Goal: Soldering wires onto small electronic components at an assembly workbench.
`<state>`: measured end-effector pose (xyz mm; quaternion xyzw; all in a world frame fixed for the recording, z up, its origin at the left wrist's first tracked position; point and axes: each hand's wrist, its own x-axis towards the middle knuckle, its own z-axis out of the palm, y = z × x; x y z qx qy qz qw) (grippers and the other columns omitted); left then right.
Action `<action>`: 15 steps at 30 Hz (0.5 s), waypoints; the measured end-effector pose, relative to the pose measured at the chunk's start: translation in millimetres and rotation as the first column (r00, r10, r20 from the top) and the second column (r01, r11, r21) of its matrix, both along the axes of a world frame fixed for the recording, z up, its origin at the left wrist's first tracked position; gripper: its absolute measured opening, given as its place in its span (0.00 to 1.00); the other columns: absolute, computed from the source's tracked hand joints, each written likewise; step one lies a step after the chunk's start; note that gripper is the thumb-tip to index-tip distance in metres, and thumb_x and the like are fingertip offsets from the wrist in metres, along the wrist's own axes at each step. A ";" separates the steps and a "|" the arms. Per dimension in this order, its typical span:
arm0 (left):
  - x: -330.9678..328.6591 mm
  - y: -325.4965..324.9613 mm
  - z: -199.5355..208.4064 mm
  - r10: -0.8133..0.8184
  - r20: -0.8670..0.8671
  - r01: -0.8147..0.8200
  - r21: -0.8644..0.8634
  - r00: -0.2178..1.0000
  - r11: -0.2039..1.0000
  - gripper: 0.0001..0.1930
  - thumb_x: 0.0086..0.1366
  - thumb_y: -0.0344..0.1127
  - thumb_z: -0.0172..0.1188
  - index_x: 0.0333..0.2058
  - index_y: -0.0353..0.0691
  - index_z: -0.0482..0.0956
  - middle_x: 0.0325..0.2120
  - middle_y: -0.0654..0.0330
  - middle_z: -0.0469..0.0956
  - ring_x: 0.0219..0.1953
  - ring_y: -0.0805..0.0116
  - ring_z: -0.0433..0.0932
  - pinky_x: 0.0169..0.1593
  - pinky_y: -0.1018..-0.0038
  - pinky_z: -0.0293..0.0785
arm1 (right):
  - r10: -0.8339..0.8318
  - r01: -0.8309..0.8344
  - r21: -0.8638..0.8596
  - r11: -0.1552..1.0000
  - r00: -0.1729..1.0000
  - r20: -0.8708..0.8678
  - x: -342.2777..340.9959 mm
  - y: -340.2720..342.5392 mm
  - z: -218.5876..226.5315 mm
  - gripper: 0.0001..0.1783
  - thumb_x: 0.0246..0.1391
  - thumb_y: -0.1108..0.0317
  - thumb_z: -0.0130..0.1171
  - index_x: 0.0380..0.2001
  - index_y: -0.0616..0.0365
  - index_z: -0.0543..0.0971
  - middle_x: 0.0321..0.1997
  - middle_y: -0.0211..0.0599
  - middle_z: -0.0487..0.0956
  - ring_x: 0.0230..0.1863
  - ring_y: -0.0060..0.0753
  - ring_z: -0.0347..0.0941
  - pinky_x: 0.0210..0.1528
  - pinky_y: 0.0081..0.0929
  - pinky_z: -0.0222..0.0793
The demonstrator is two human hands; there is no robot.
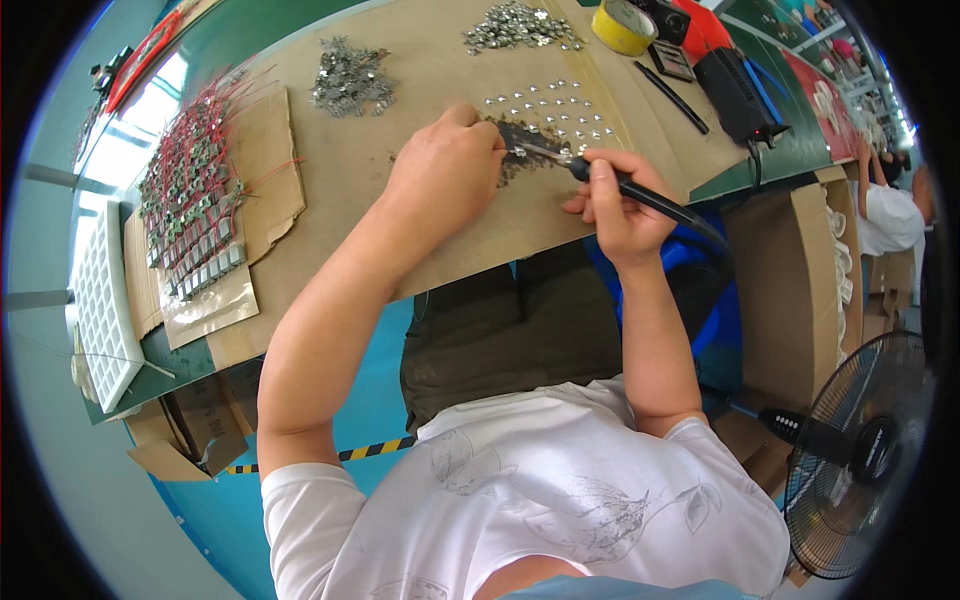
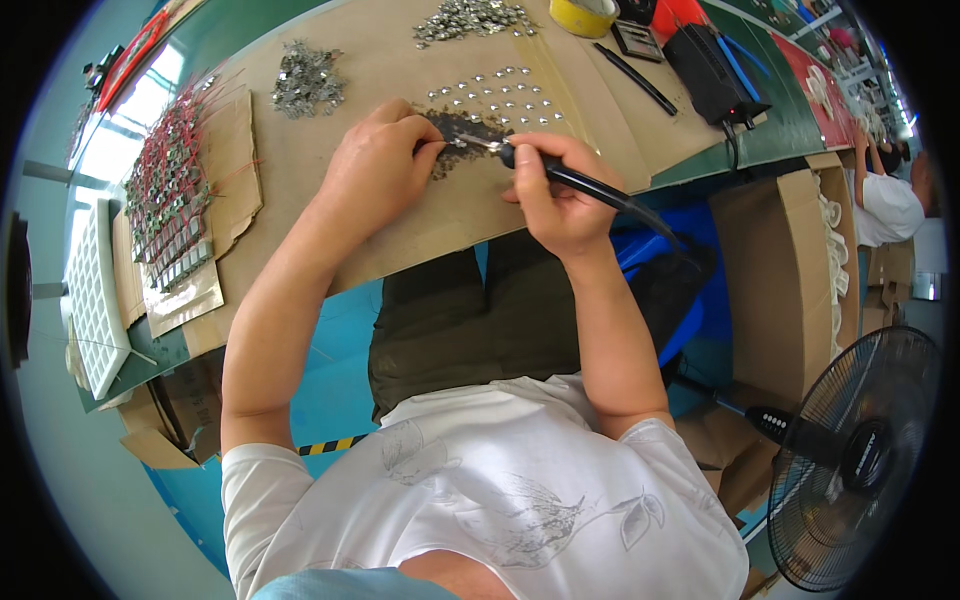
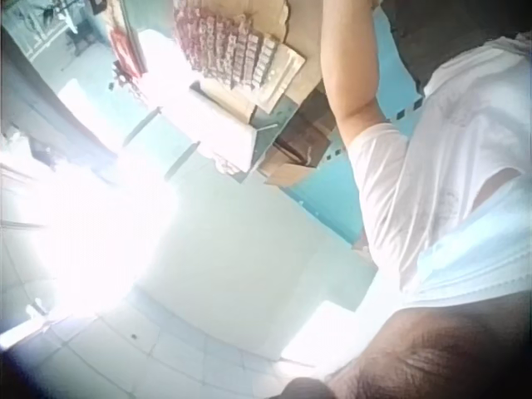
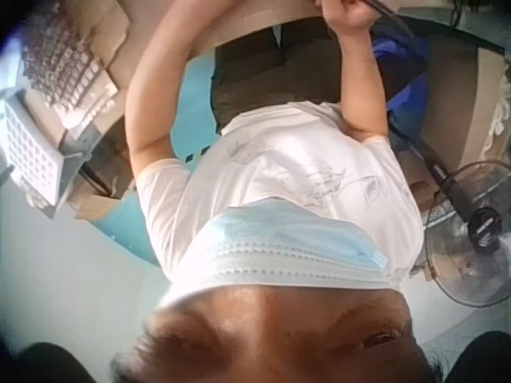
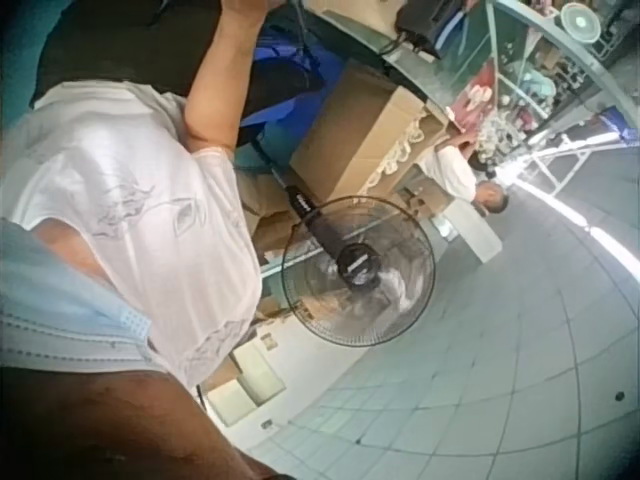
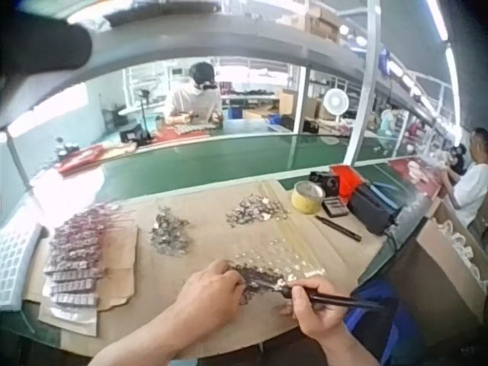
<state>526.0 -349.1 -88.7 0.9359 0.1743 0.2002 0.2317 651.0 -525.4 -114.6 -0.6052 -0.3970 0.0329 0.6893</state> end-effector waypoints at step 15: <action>-3.1 2.7 -8.9 -0.045 -0.043 0.047 0.054 0.998 0.997 0.07 0.62 0.34 0.61 0.32 0.38 0.85 0.36 0.49 0.78 0.38 0.48 0.82 0.45 0.56 0.80 | 0.469 -0.256 -0.508 0.822 0.811 0.351 26.8 172.7 66.5 0.17 0.59 0.68 0.64 0.52 0.49 0.82 0.34 0.38 0.87 0.35 0.34 0.83 0.41 0.29 0.78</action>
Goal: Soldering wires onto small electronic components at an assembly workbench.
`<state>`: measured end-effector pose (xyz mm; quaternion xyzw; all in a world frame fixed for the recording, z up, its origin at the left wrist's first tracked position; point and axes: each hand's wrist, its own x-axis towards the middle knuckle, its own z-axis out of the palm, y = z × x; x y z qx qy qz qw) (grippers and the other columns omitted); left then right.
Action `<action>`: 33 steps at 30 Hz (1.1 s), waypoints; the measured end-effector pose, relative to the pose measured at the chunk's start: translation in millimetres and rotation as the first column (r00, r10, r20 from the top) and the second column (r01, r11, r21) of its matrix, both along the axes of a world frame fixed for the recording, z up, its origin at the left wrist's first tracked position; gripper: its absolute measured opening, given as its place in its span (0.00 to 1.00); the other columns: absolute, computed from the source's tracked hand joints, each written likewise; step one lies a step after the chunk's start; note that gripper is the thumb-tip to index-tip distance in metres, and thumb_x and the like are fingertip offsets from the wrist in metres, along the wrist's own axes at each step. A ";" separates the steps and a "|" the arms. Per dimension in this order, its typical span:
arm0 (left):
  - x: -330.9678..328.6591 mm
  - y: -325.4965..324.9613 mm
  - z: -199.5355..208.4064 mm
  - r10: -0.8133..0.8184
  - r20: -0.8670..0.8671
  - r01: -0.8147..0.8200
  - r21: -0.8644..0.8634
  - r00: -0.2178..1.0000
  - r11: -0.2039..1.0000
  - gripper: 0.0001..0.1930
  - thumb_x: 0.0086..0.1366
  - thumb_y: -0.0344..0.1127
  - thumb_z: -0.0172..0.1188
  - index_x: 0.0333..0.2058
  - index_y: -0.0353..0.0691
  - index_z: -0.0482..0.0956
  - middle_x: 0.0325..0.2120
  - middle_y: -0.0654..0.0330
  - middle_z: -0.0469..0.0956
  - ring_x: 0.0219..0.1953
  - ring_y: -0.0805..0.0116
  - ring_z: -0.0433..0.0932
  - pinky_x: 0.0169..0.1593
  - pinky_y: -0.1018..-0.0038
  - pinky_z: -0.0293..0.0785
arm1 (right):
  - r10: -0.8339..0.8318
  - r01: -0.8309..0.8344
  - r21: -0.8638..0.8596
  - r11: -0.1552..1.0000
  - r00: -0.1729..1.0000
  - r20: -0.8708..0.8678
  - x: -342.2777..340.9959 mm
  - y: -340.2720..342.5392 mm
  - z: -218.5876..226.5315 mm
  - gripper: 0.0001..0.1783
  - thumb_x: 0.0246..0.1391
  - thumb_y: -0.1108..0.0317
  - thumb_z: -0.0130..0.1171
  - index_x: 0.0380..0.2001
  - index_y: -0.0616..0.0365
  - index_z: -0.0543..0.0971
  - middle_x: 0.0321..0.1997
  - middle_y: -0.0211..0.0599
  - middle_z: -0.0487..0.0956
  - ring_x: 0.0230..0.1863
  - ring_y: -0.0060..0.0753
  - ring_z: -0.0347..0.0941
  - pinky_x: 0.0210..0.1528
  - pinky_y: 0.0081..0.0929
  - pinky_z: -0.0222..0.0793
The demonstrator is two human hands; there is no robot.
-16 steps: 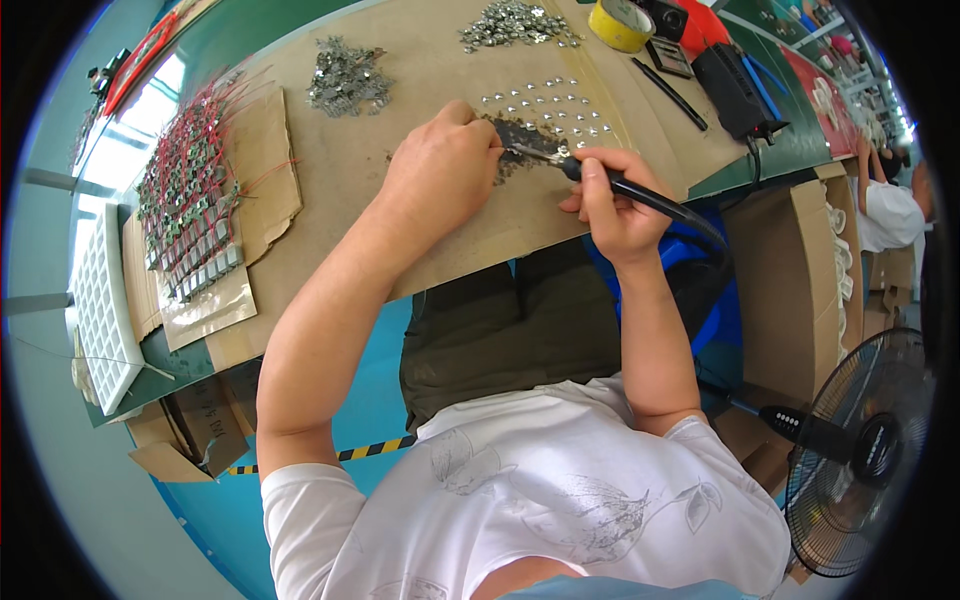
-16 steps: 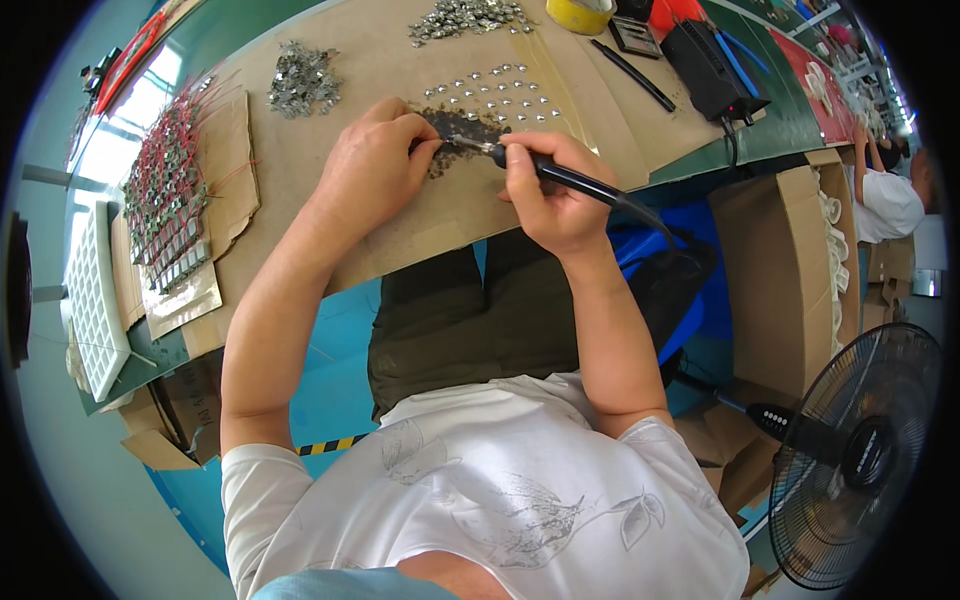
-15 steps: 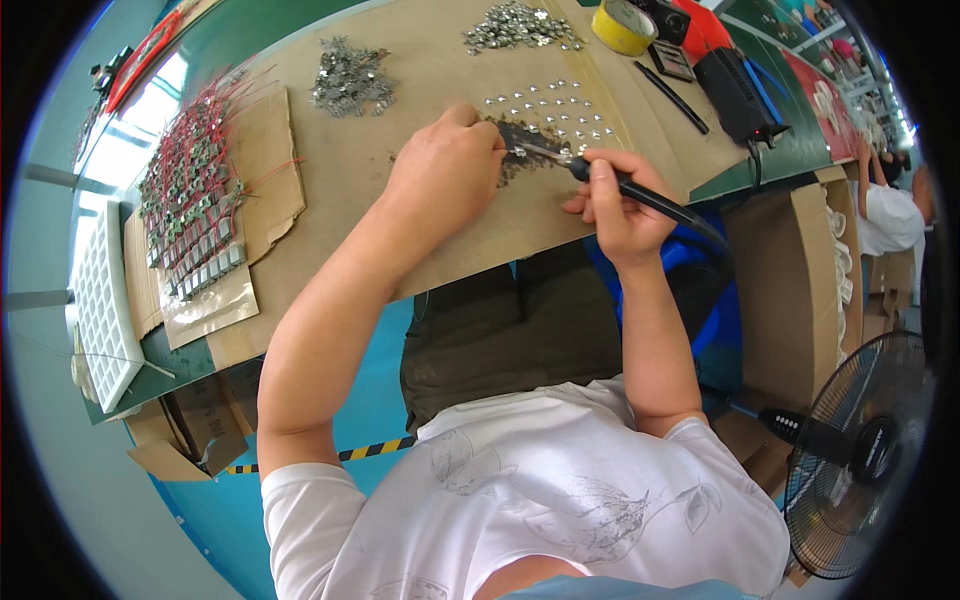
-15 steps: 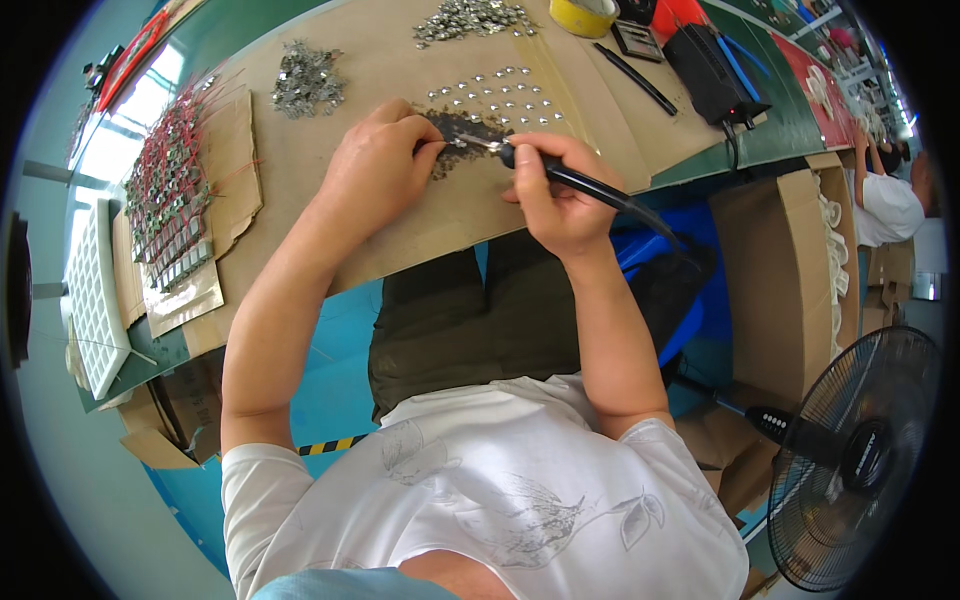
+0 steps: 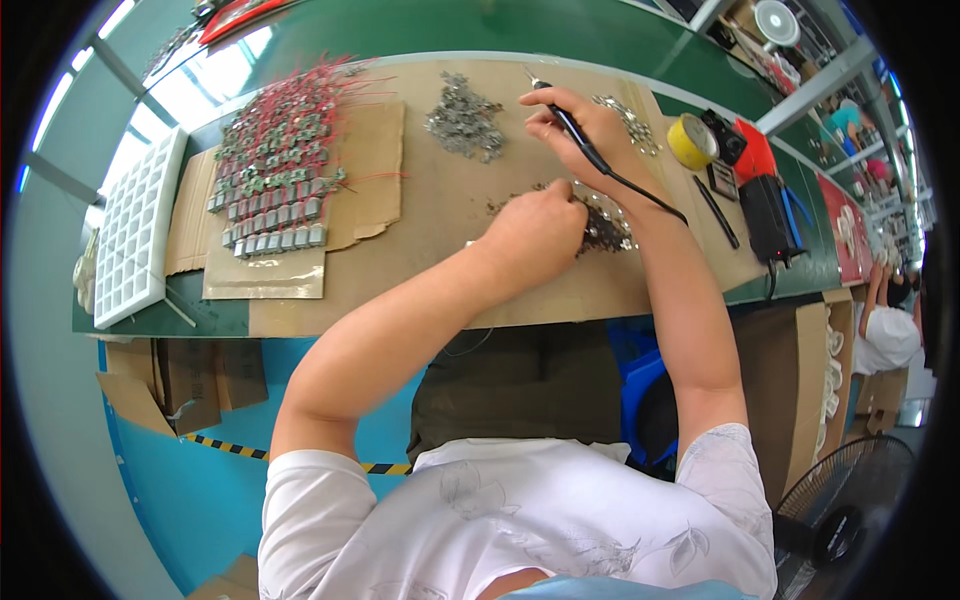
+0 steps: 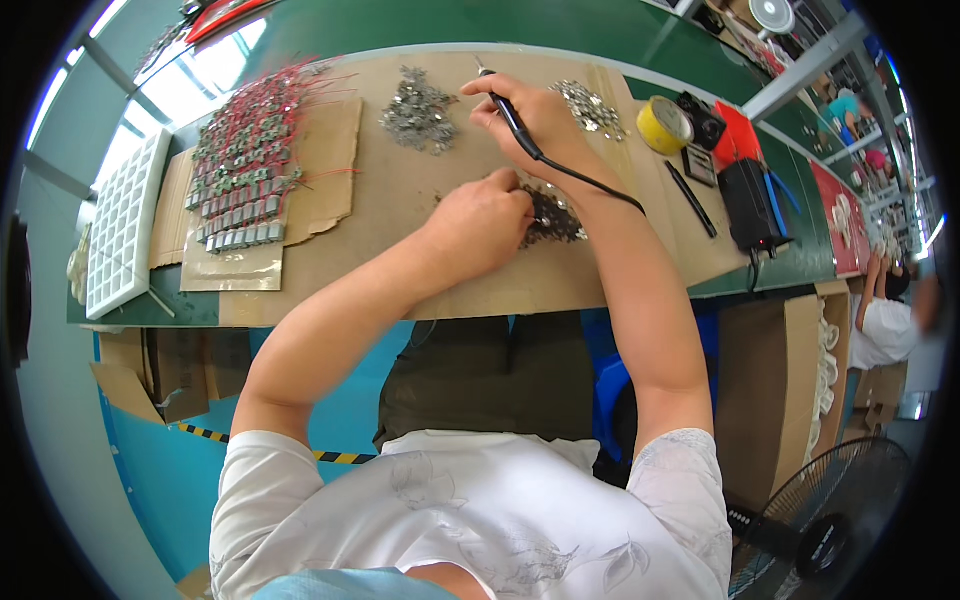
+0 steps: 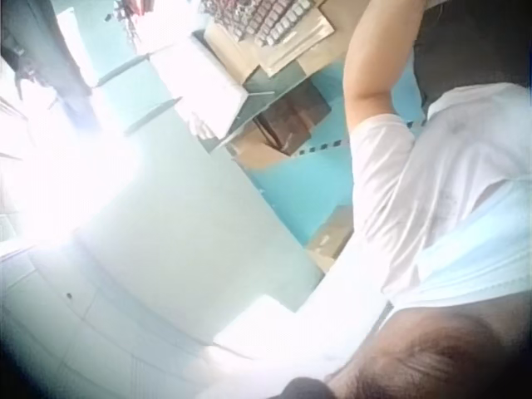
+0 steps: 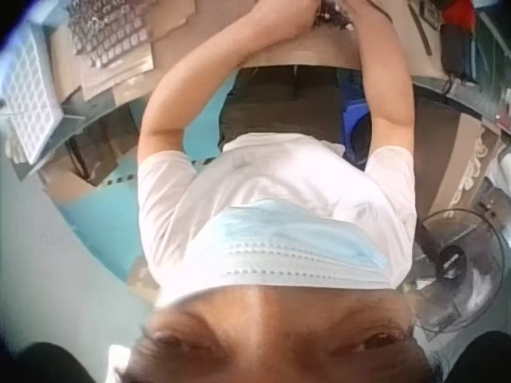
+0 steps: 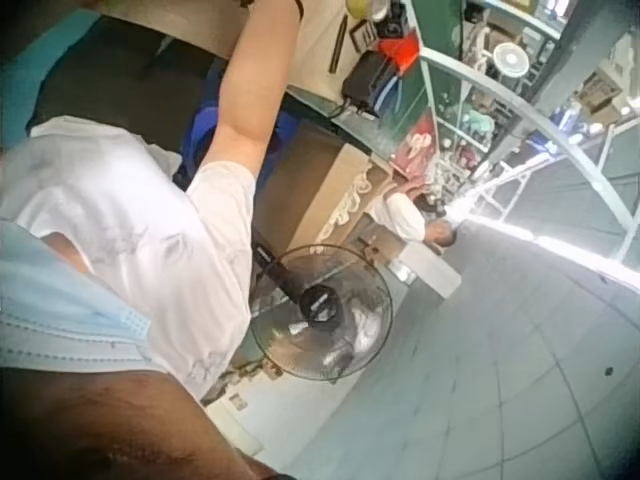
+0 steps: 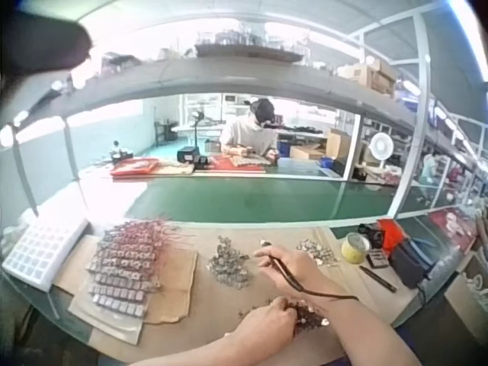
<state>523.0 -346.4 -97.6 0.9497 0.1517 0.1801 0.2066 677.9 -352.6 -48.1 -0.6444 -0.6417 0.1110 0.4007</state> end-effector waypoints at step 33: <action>-65.3 8.9 50.0 0.331 -0.216 -0.310 0.127 0.918 0.942 0.15 0.56 0.42 0.72 0.33 0.33 0.87 0.32 0.49 0.82 0.38 0.49 0.82 0.44 0.59 0.78 | -0.259 0.269 0.361 0.893 0.963 -0.077 5.0 -121.2 -56.7 0.20 0.58 0.81 0.65 0.53 0.57 0.80 0.40 0.35 0.87 0.39 0.23 0.83 0.40 0.21 0.79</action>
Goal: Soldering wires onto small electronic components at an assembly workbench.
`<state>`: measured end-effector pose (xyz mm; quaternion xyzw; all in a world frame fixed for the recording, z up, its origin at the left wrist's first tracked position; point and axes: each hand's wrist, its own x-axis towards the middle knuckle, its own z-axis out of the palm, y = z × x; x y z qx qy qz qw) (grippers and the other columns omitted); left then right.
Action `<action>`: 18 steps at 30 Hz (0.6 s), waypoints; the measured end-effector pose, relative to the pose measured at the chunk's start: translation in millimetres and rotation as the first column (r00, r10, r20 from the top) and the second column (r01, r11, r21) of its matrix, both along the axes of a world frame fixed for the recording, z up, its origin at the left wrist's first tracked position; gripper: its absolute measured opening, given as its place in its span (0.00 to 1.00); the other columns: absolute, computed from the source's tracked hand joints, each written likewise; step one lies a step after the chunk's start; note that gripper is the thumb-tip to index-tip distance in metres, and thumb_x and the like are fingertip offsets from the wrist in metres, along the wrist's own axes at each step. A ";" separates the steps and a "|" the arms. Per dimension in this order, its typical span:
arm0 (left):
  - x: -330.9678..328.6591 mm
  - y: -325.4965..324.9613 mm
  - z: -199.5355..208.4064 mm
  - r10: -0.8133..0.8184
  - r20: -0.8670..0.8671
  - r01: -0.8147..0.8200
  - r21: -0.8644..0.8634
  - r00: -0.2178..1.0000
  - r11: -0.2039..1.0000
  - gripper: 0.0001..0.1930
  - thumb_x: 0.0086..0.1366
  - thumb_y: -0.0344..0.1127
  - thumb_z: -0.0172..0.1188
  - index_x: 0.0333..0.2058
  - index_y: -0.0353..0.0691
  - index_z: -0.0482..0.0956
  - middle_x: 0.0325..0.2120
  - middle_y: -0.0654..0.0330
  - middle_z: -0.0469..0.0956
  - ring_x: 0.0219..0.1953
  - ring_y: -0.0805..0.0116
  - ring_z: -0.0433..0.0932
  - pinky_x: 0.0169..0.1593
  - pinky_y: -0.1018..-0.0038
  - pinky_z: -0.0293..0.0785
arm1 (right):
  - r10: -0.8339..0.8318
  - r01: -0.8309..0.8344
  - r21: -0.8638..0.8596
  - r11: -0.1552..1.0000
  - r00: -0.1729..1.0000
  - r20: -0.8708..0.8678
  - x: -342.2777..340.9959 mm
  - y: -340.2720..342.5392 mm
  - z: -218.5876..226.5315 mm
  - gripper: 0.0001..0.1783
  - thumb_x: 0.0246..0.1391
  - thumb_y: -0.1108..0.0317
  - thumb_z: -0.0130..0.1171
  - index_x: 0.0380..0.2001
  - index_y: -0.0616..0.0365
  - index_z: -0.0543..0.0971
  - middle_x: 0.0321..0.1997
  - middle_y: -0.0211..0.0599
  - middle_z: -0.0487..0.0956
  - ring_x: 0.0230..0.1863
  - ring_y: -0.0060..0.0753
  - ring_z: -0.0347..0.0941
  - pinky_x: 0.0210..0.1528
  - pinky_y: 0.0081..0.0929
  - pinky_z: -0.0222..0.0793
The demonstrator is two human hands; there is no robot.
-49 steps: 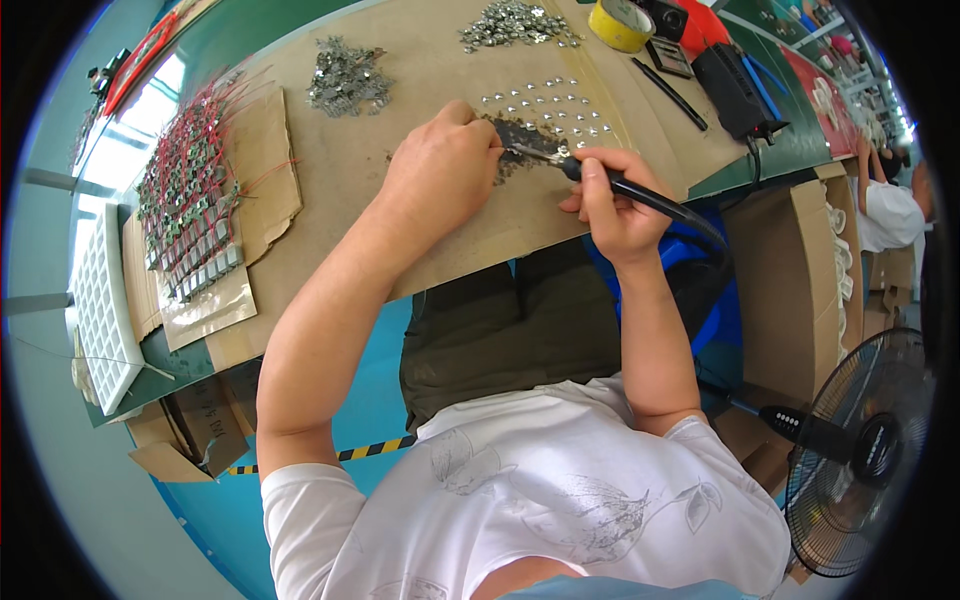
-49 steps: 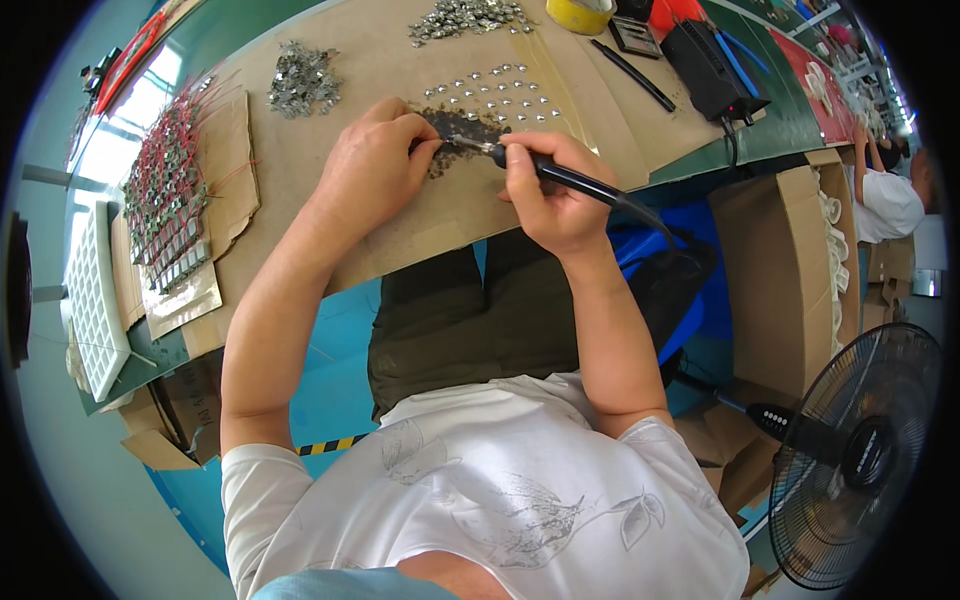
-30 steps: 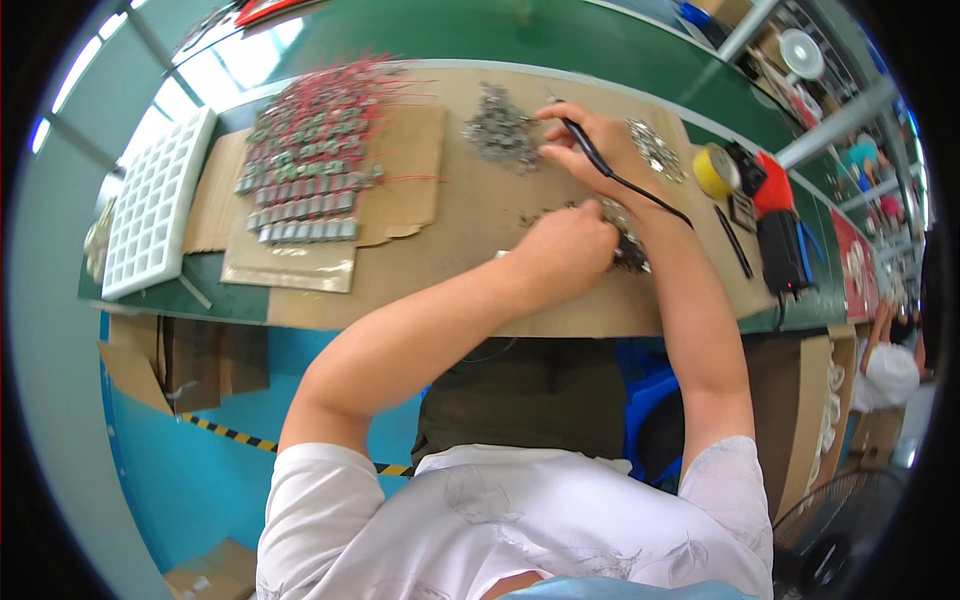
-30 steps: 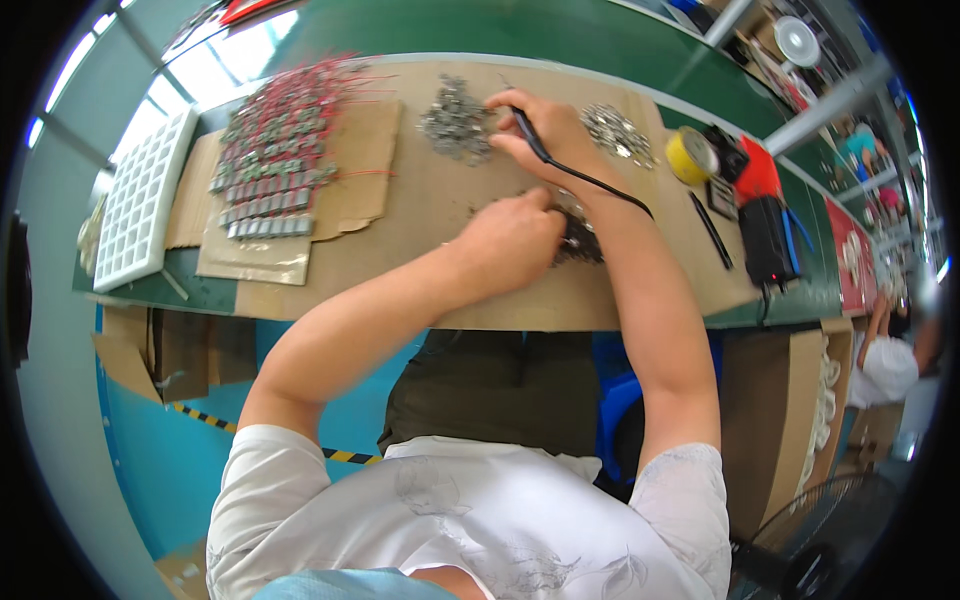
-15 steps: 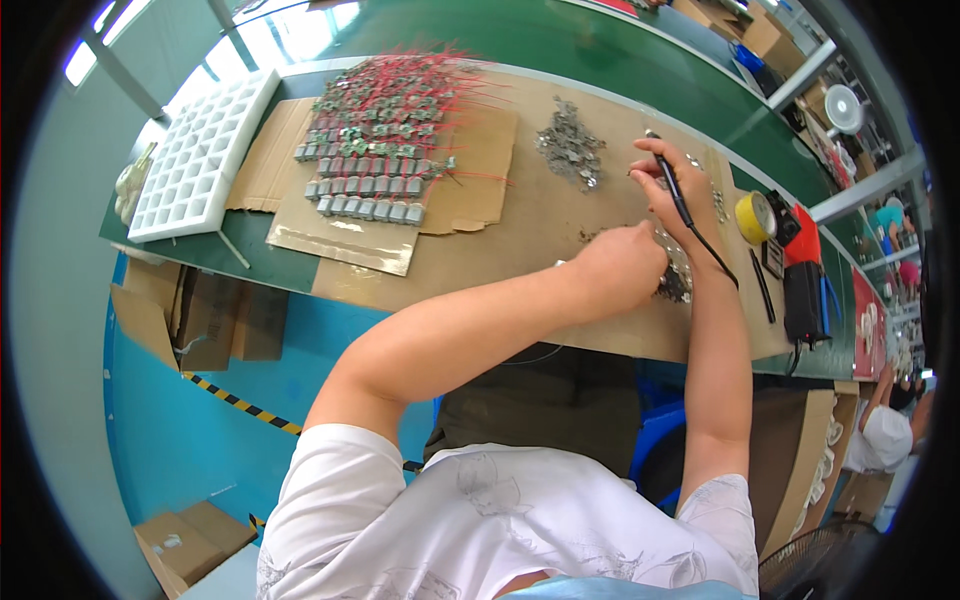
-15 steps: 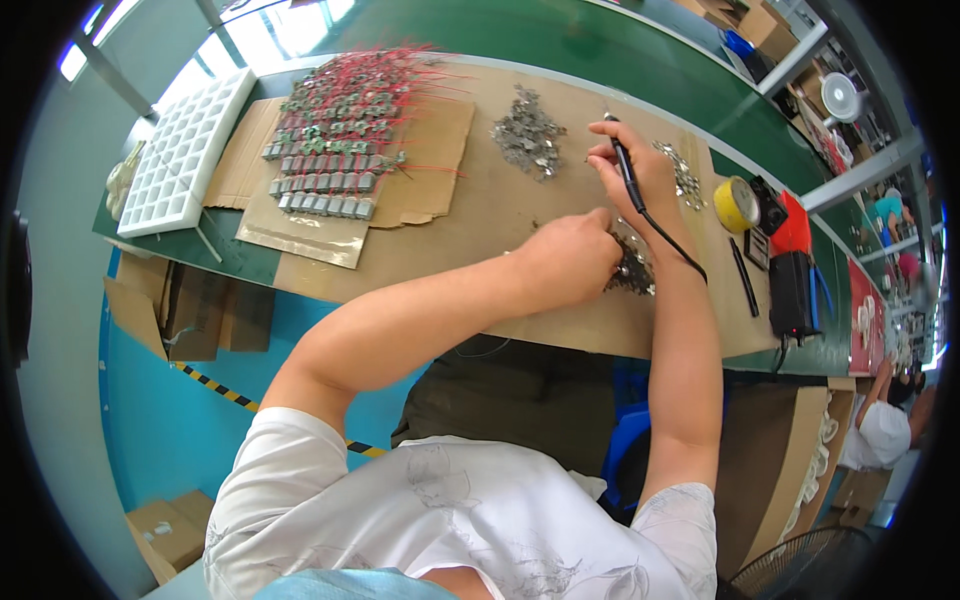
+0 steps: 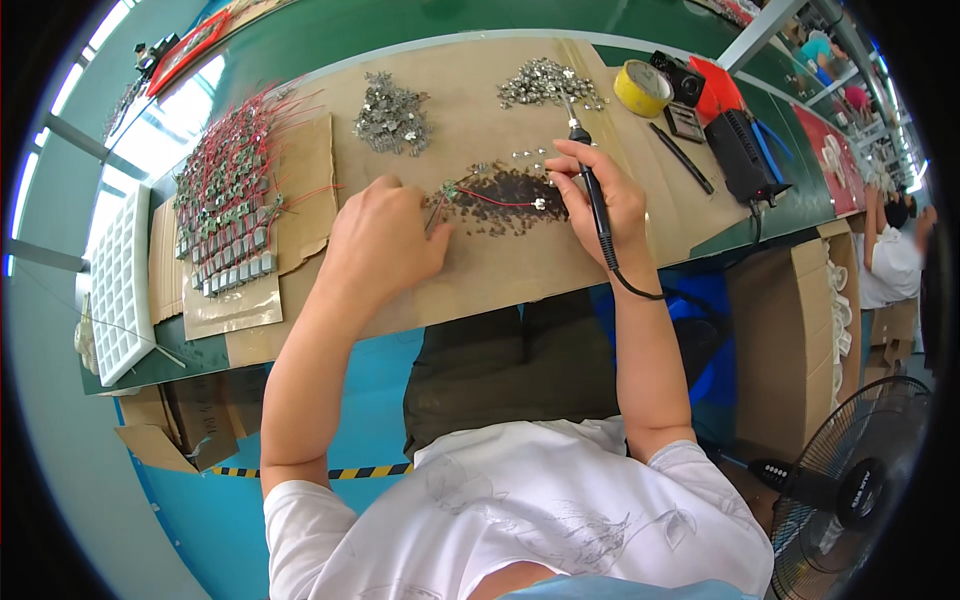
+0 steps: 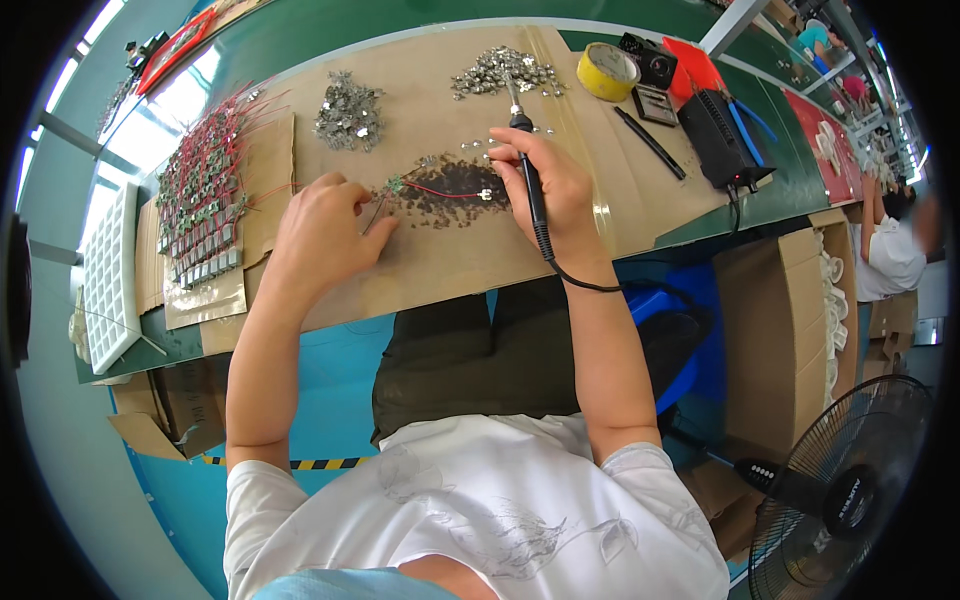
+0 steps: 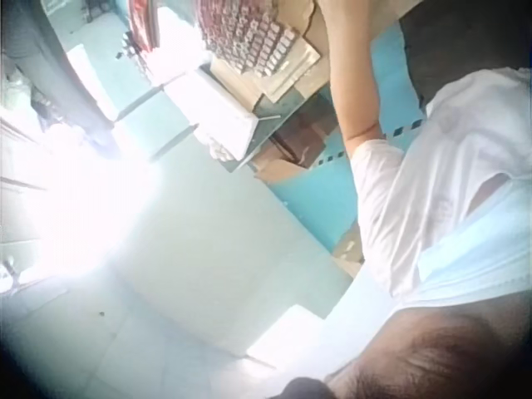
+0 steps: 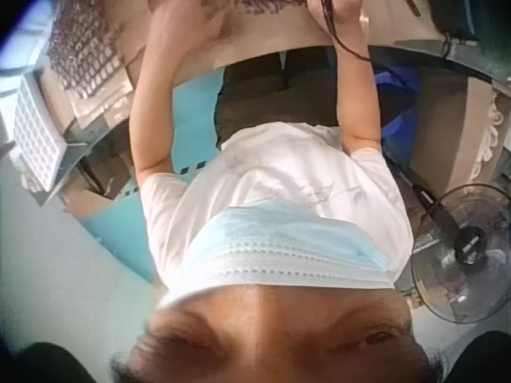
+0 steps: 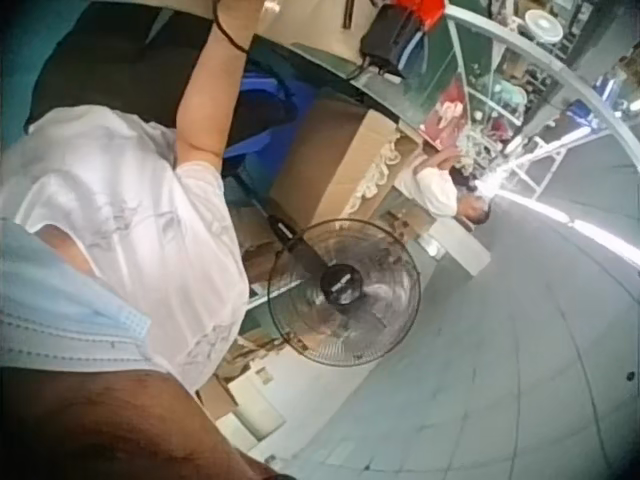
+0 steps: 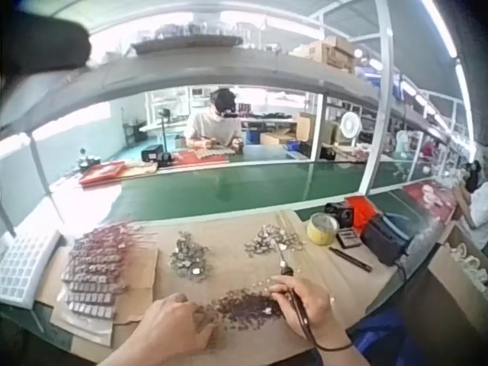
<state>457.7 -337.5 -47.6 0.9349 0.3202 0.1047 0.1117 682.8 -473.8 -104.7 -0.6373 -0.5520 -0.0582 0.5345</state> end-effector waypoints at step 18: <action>59.3 111.0 41.5 0.037 0.322 -0.040 0.000 0.946 0.999 0.15 0.61 0.43 0.69 0.31 0.33 0.88 0.20 0.52 0.83 0.24 0.65 0.83 0.32 0.68 0.77 | -0.011 -0.020 0.171 0.985 0.983 0.181 -4.2 0.2 9.4 0.23 0.49 0.85 0.68 0.49 0.56 0.82 0.33 0.39 0.82 0.34 0.42 0.80 0.36 0.34 0.76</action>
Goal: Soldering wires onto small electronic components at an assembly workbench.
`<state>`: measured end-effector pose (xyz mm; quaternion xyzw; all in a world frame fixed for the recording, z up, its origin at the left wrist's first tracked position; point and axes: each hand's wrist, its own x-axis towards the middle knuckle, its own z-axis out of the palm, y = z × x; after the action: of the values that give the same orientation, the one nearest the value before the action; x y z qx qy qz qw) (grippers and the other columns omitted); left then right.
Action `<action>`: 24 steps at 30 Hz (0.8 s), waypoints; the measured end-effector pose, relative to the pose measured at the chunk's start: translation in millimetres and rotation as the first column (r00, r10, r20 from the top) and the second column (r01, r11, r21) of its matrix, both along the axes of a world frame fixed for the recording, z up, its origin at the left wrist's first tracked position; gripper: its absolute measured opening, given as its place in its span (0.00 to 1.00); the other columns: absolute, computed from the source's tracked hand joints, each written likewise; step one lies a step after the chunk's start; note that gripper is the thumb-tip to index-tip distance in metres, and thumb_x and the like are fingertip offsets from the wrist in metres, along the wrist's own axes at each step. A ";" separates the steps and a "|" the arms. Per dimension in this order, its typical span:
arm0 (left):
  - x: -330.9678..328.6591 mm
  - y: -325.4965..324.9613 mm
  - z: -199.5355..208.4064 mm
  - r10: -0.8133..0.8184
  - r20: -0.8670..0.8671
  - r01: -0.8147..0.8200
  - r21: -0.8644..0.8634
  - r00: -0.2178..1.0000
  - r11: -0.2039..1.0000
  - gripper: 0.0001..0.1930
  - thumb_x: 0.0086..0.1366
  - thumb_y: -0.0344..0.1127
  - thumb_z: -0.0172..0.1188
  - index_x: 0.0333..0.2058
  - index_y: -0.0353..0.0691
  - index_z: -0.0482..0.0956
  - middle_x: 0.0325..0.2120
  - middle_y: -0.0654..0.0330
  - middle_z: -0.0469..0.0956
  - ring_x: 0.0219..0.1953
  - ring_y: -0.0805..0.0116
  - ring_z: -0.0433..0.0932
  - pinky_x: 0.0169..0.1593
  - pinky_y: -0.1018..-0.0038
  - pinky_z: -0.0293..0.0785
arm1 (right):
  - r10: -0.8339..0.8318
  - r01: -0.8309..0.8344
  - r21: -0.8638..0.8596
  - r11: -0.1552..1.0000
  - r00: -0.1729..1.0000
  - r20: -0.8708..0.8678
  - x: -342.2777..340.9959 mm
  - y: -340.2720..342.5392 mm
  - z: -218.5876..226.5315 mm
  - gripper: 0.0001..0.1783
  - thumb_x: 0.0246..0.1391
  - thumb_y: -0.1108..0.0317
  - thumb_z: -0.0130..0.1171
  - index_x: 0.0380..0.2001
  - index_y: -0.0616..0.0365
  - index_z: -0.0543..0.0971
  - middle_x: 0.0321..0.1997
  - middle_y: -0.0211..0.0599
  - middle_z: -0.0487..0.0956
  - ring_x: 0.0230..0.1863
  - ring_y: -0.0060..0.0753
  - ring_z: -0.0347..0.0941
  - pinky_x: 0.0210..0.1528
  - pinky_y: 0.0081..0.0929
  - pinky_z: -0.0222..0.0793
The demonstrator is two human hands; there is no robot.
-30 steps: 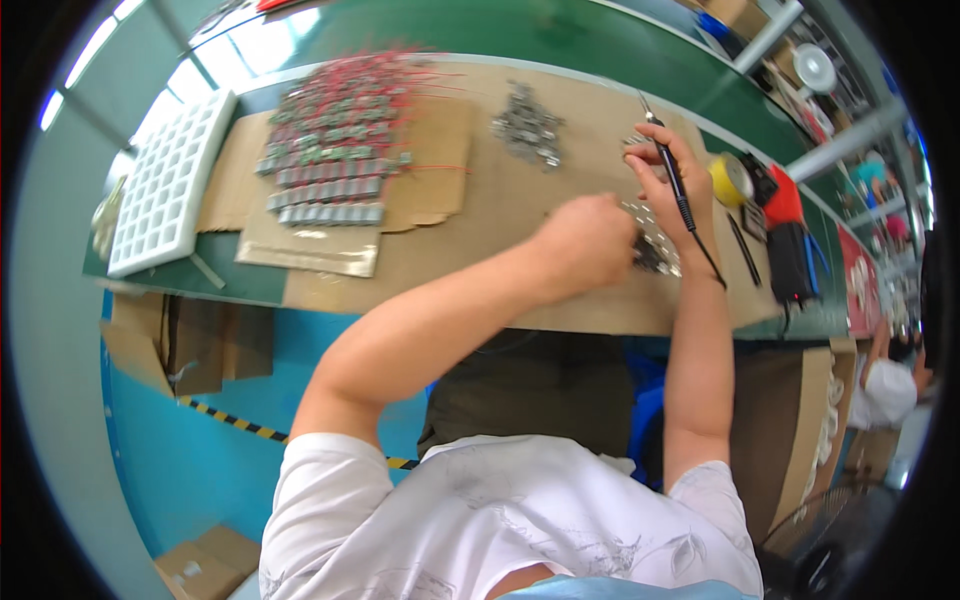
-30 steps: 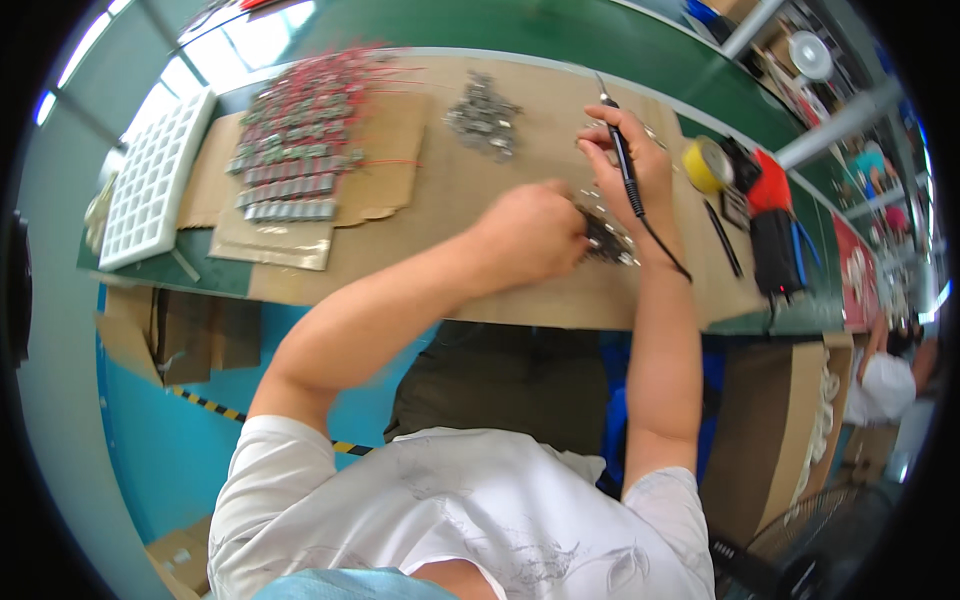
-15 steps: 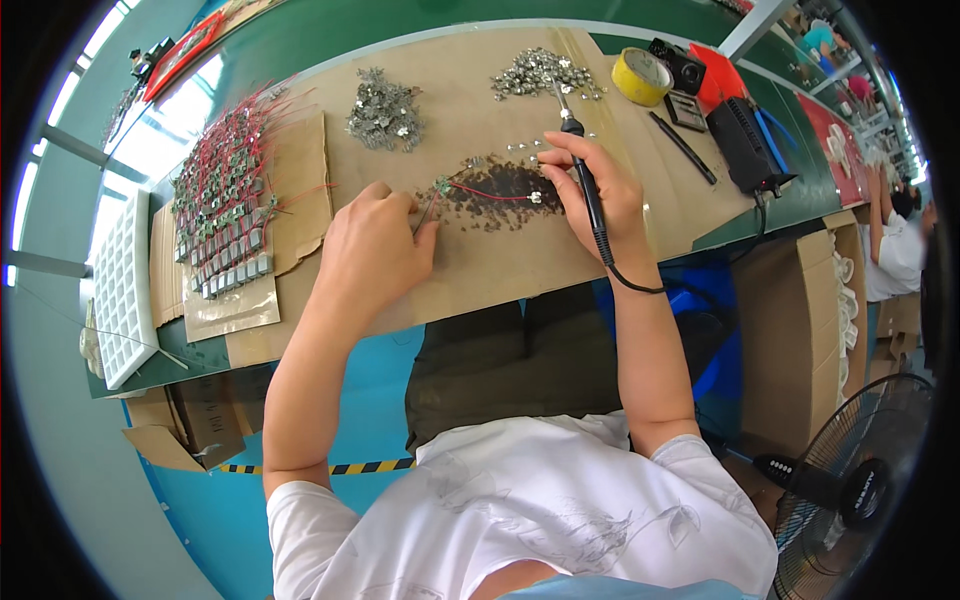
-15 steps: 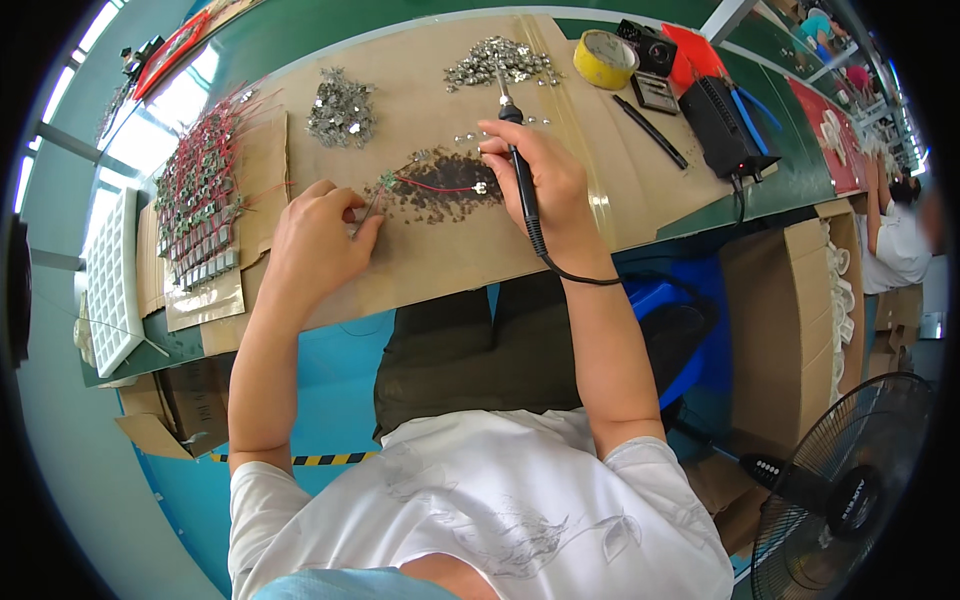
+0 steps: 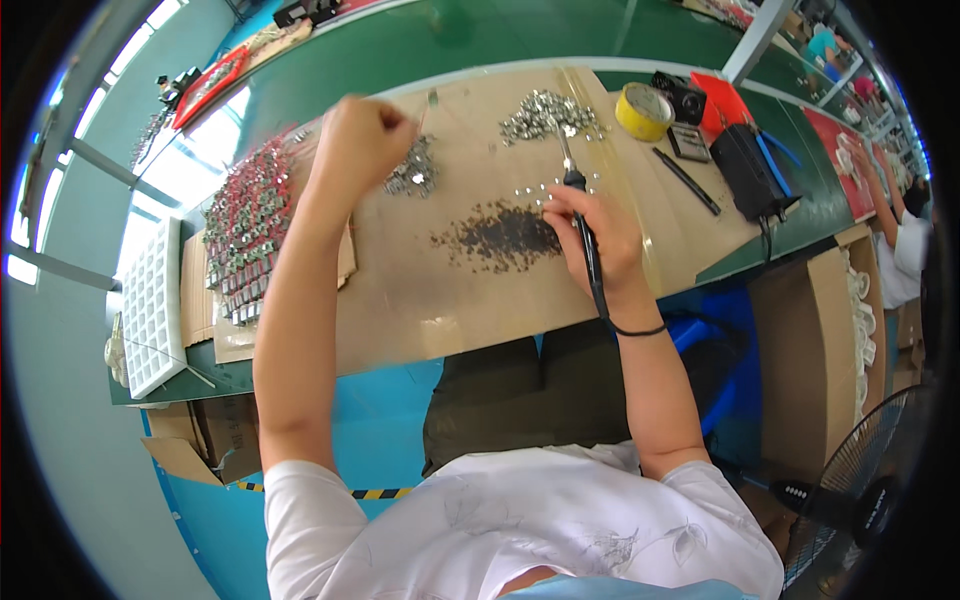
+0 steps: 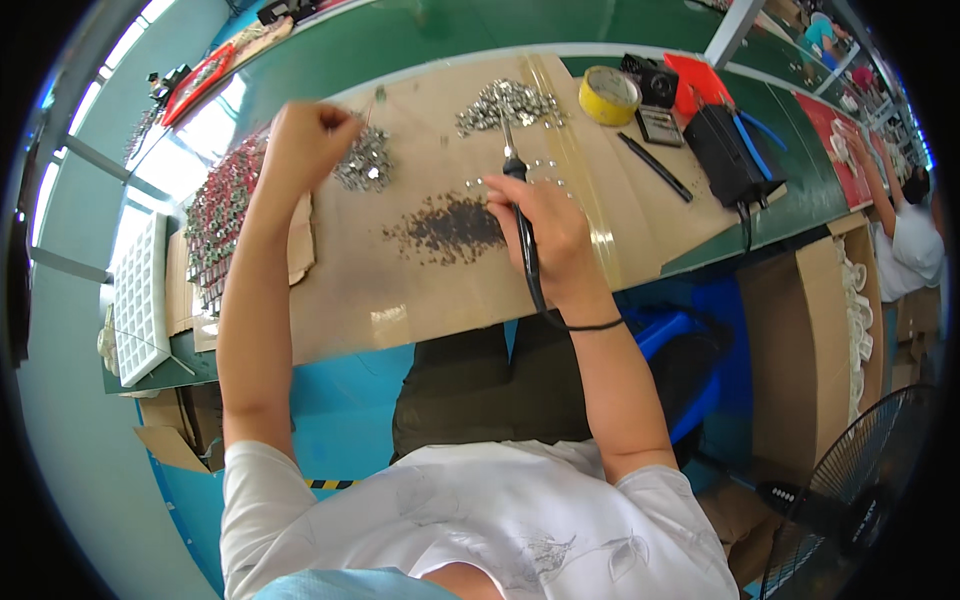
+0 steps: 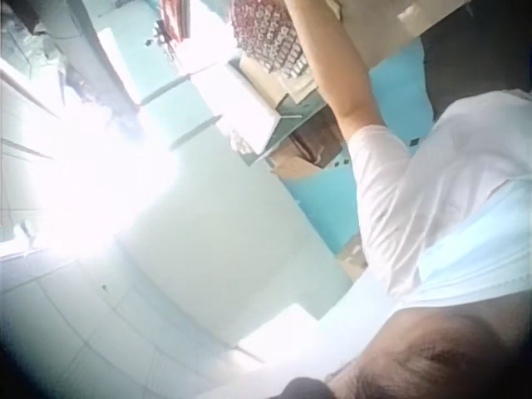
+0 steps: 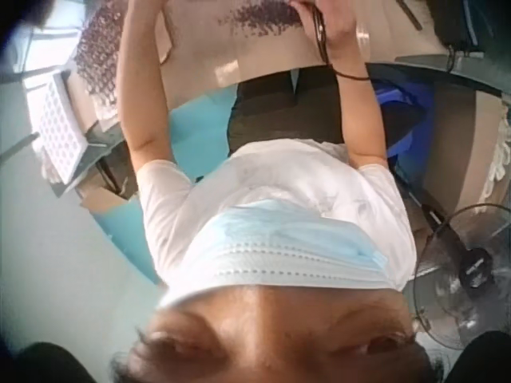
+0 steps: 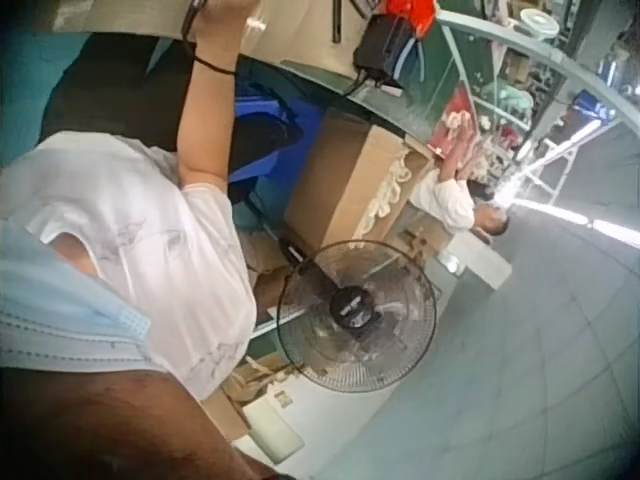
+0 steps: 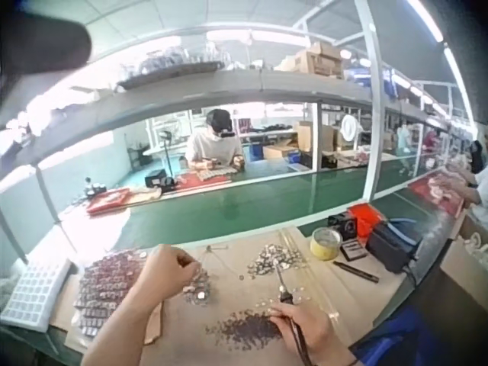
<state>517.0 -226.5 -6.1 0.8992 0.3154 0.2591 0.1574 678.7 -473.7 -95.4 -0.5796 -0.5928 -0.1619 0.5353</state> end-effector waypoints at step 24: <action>-158.7 -104.8 -41.4 0.108 0.873 0.426 -0.336 0.476 0.840 0.18 0.63 0.22 0.41 0.39 0.23 0.83 0.20 0.59 0.71 0.13 0.77 0.67 0.16 0.81 0.59 | 0.045 -0.047 -0.104 0.993 0.999 -0.019 -13.2 -2.7 1.4 0.19 0.51 0.84 0.70 0.47 0.60 0.82 0.34 0.40 0.84 0.35 0.36 0.83 0.38 0.28 0.79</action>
<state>358.3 -331.3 -47.4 0.5932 0.1600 0.5646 0.5510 665.5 -476.4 -94.0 -0.5944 -0.6090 -0.1133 0.5128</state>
